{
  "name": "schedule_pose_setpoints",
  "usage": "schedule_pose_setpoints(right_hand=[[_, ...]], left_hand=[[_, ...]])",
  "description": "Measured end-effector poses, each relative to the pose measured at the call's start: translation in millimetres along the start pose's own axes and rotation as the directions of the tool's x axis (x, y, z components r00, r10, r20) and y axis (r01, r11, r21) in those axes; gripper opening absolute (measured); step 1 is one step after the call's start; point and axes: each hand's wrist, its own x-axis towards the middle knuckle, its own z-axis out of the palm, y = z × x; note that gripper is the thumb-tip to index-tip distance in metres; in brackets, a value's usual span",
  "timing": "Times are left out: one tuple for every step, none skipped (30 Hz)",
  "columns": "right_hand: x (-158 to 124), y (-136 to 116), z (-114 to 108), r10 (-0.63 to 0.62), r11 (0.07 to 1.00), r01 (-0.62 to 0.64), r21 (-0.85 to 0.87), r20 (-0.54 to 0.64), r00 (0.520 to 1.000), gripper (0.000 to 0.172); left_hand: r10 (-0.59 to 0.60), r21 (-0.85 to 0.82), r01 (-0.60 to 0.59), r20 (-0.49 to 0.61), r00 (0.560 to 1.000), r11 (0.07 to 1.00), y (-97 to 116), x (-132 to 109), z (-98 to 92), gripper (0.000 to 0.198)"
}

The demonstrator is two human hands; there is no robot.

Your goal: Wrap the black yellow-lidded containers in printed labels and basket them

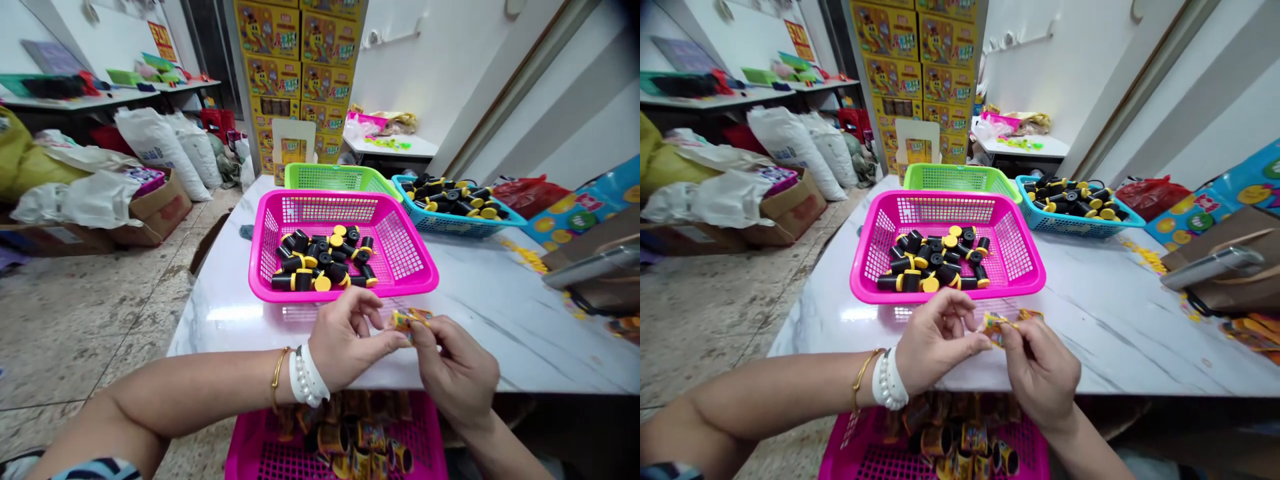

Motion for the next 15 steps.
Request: schedule_pose_setpoints(right_hand=[[2.1, 0.1, 0.5, 0.022, 1.0, -0.022, -0.008, -0.012, 1.0, 0.018], [3.8, 0.0, 0.9, 0.036, 0.999, -0.036, -0.006, -0.018, 0.999, 0.018], [5.1, -0.5, 1.5, 0.039, 0.999, -0.039, 0.001, -0.016, 0.999, 0.018], [6.0, -1.3, 2.2, 0.026, 1.0, -0.026, 0.009, -0.008, 1.0, 0.018], [6.6, -2.4, 3.1, 0.003, 1.0, -0.003, 0.017, 0.007, 1.0, 0.017], [7.1, -3.6, 4.1, -0.026, 0.999, 0.025, 0.024, 0.019, 0.999, 0.016], [7.4, -4.8, 5.3, -0.051, 0.998, 0.05, 0.027, 0.028, 0.998, 0.016], [7.8, -5.8, 6.5, -0.068, 0.997, 0.067, 0.028, 0.03, 0.997, 0.015], [8.3, -6.5, 7.9, -0.077, 0.997, 0.077, 0.025, 0.028, 0.997, 0.014], [9.0, -6.9, 9.4, -0.085, 0.996, 0.084, 0.021, 0.024, 0.996, 0.013], [9.8, -7.1, 11.0, -0.092, 0.996, 0.091, 0.02, 0.021, 0.996, 0.012], [10.7, -7.2, 12.8, -0.102, 0.995, 0.101, 0.021, 0.025, 0.995, 0.012], [11.7, -7.3, 14.5, -0.115, 0.993, 0.114, 0.027, 0.04, 0.993, 0.013], [13.0, -7.4, 16.2, -0.131, 0.991, 0.129, 0.037, 0.061, 0.99, 0.013], [14.5, -7.4, 17.5, -0.146, 0.989, 0.142, 0.049, 0.084, 0.986, 0.014]], left_hand=[[-0.031, -0.013, 0.031, -0.018, 0.999, 0.999, 0.0, -0.4, -1.1, 0.043], [-0.05, -0.01, 0.05, -0.026, 0.998, 0.999, -0.1, -0.7, -2.4, 0.041], [-0.06, 0.001, 0.06, -0.018, 0.998, 0.998, -0.1, -0.8, -3.6, 0.038], [-0.063, 0.009, 0.063, 0.001, 0.998, 0.998, -0.3, -0.7, -4.8, 0.034], [-0.059, 0.01, 0.059, 0.023, 0.998, 0.998, -0.4, -0.4, -5.8, 0.03], [-0.047, 0.001, 0.047, 0.035, 0.998, 0.999, -0.6, 0.1, -6.6, 0.028], [-0.026, -0.013, 0.027, 0.035, 0.999, 1.0, -0.7, 0.7, -7.3, 0.027], [0.0, -0.02, 0.001, 0.027, 1.0, 1.0, -0.6, 1.4, -8.0, 0.025], [0.032, -0.013, -0.031, 0.015, 0.999, 0.999, -0.3, 2.2, -8.8, 0.023], [0.067, 0.008, -0.067, 0.003, 0.998, 0.998, 0.1, 2.9, -9.6, 0.02], [0.105, 0.036, -0.105, -0.007, 0.994, 0.994, 0.7, 3.7, -10.5, 0.018], [0.14, 0.07, -0.139, -0.013, 0.99, 0.988, 1.4, 4.4, -11.4, 0.017], [0.17, 0.101, -0.167, -0.017, 0.985, 0.981, 2.1, 5.2, -12.4, 0.016], [0.189, 0.122, -0.184, -0.023, 0.982, 0.975, 2.7, 6.1, -13.3, 0.016], [0.196, 0.128, -0.19, -0.034, 0.98, 0.973, 3.1, 7.2, -14.1, 0.016]])
